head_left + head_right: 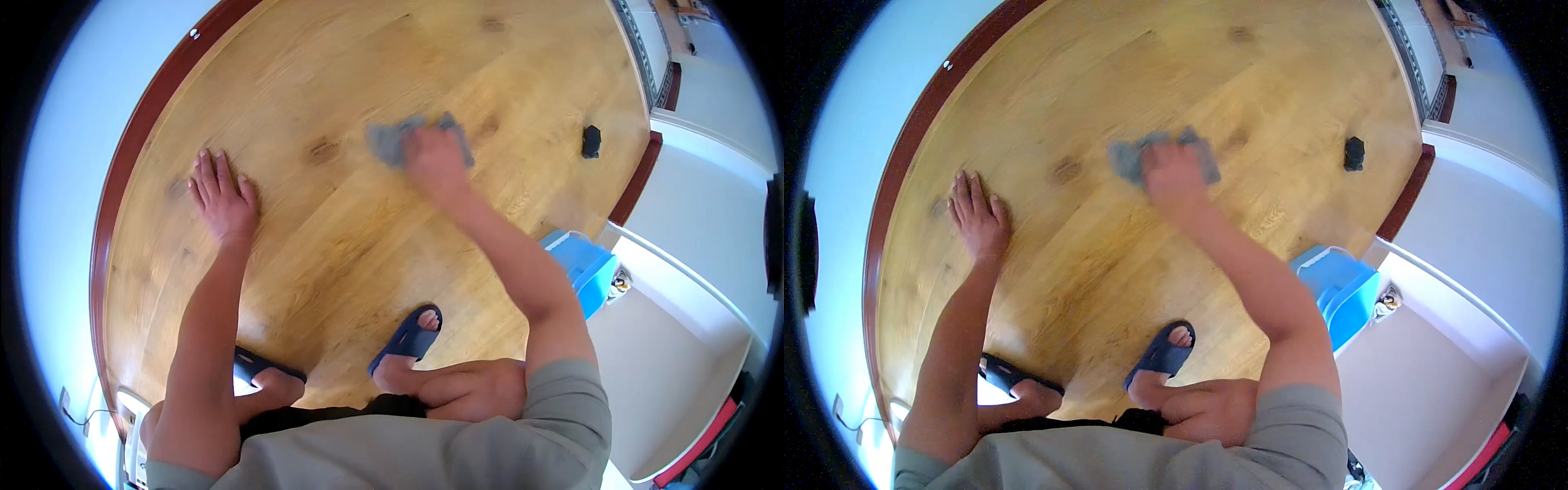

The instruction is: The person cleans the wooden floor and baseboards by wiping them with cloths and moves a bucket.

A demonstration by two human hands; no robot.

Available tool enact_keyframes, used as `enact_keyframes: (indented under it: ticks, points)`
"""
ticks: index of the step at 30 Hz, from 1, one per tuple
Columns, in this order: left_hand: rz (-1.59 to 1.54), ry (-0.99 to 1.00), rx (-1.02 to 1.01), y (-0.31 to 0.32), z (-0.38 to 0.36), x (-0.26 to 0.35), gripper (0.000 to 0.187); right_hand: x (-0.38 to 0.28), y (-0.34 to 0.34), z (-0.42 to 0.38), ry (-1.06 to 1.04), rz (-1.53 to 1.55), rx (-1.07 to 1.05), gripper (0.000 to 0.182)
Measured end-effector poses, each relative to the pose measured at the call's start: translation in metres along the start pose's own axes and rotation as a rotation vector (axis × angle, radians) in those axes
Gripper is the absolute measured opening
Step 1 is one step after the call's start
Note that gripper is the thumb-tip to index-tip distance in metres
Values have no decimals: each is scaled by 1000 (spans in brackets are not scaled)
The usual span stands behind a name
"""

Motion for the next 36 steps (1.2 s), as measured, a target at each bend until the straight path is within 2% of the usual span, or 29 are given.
enact_keyframes:
  ticks: [3, 5, 8, 11, 14, 16, 18, 20, 22, 26, 29, 31, 33, 34, 36]
  points:
    - [-11, 5, 17, 0, -1, 1, 58, -73, -17, -16, -163, 133, 61, 29]
    - [-6, 14, 23, 0, -1, 2, 58, -106, -15, -21, -201, 153, -8, 33]
    - [1, 27, 29, 2, 0, 1, 59, -120, -41, -24, -150, 239, -43, 42]
    - [-17, 17, 14, 0, 0, 3, 59, -116, -33, -30, -100, 246, 34, 52]
    - [-7, -4, -16, 1, -2, -2, 59, -86, -10, -32, -151, 111, 34, 53]
    - [3, -7, -15, 3, -1, -2, 59, -43, -5, -18, -40, -5, -176, 53]
    - [4, -4, 1, 3, -2, -2, 59, 15, 13, -9, 34, 9, -53, 49]
    - [-4, 3, 11, 3, 0, -1, 59, 60, 3, 7, 205, -80, -58, 38]
    - [-19, -1, 9, 1, 0, 0, 58, 91, 10, 20, 263, -47, -9, 41]
    - [-2, -18, -21, -1, 0, 2, 59, 47, 8, 11, 244, 5, -80, 43]
    - [-21, -21, -26, -3, 1, 3, 58, -40, 4, -16, 3, 23, -21, 43]
    - [-22, -26, -17, -4, 0, 3, 58, -90, -12, -28, -76, 165, -72, 42]
    - [-29, -24, -1, -3, 1, 6, 58, -127, -18, -33, -201, 66, 24, 44]
    - [-29, -23, 4, -3, 1, 6, 58, -135, -19, -36, -264, 17, 70, 45]
    - [-33, -24, 1, -2, 1, 5, 58, -117, -14, -31, -260, 51, 68, 42]
Point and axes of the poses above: each hand's wrist, its own z-axis towards the middle knuckle, its own y-axis out of the palm, x = y × z, the point moved 4 cm from there along z, towards the middle knuckle, and after that the axes turned 12 degrees about -z, right-handed, at the moved point
